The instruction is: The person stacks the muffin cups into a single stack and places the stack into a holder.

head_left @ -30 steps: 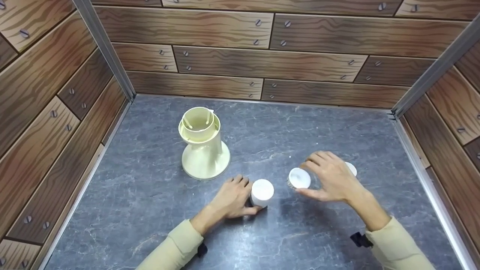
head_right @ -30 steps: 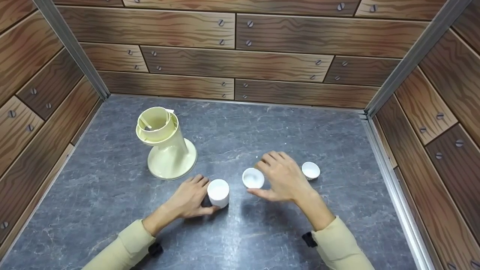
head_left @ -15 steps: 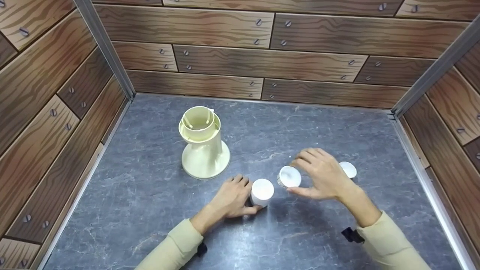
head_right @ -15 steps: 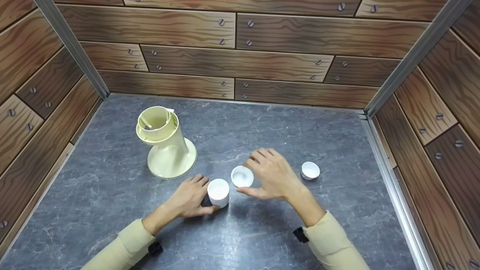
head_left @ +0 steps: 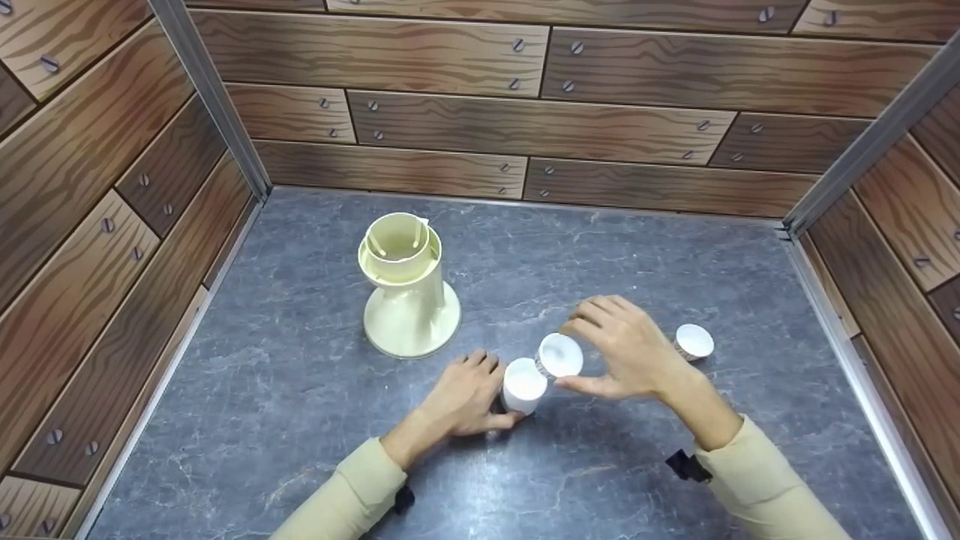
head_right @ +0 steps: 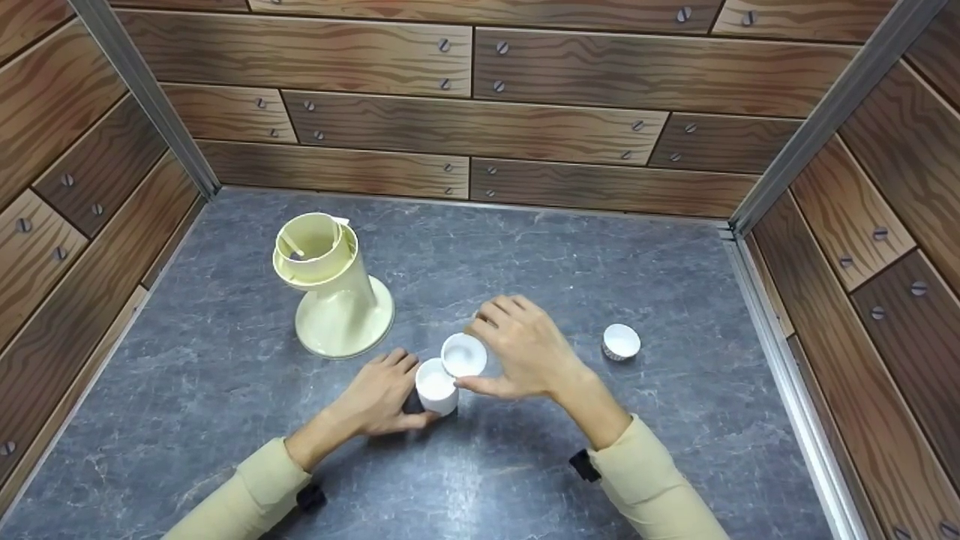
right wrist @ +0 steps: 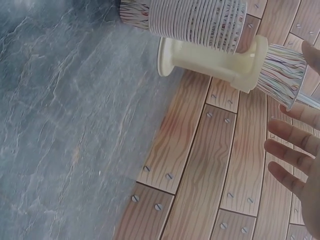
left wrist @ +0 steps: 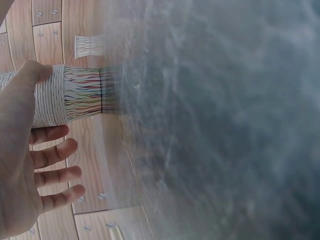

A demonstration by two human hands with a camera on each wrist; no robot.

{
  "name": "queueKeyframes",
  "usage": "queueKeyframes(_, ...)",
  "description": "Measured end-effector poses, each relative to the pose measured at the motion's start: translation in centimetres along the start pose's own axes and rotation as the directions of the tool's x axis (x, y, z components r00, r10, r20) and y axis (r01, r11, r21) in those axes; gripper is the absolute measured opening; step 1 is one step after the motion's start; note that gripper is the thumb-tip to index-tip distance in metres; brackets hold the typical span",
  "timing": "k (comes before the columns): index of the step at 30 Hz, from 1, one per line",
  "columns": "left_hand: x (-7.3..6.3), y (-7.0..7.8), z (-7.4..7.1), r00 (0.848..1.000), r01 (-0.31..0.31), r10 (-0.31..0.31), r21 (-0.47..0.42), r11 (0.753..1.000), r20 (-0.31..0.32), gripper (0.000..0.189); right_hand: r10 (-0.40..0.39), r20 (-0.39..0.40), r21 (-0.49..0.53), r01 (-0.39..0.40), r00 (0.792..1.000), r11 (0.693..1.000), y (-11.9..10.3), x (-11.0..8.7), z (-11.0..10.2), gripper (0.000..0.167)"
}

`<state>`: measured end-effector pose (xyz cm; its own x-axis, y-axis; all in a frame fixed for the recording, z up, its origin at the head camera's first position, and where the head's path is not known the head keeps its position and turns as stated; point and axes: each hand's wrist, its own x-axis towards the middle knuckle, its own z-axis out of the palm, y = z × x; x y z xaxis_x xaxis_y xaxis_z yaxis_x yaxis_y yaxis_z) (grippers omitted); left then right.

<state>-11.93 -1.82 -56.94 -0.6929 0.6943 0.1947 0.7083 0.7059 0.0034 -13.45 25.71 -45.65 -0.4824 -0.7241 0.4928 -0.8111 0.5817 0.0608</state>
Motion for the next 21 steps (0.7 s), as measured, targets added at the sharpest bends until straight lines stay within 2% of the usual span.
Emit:
queueKeyframes(5,0.0,0.0,-0.1,1.0,0.002,-0.002,0.007,1.0,0.006,0.072,-0.009,0.018,-0.006,0.009,1.0,1.0,-0.2,0.5,0.4,0.064)
queueKeyframes(16,-0.1,0.1,0.2,0.999,-0.001,0.001,0.001,1.0,-0.047,0.068,-0.019,0.045,-0.015,0.02,0.999,1.0,-1.2,0.9,1.3,0.067)
queueKeyframes(21,0.0,0.0,0.1,0.999,0.001,0.0,0.013,1.0,-0.032,0.069,-0.027,0.042,-0.02,0.028,0.999,0.999,-1.5,1.2,1.7,0.066)
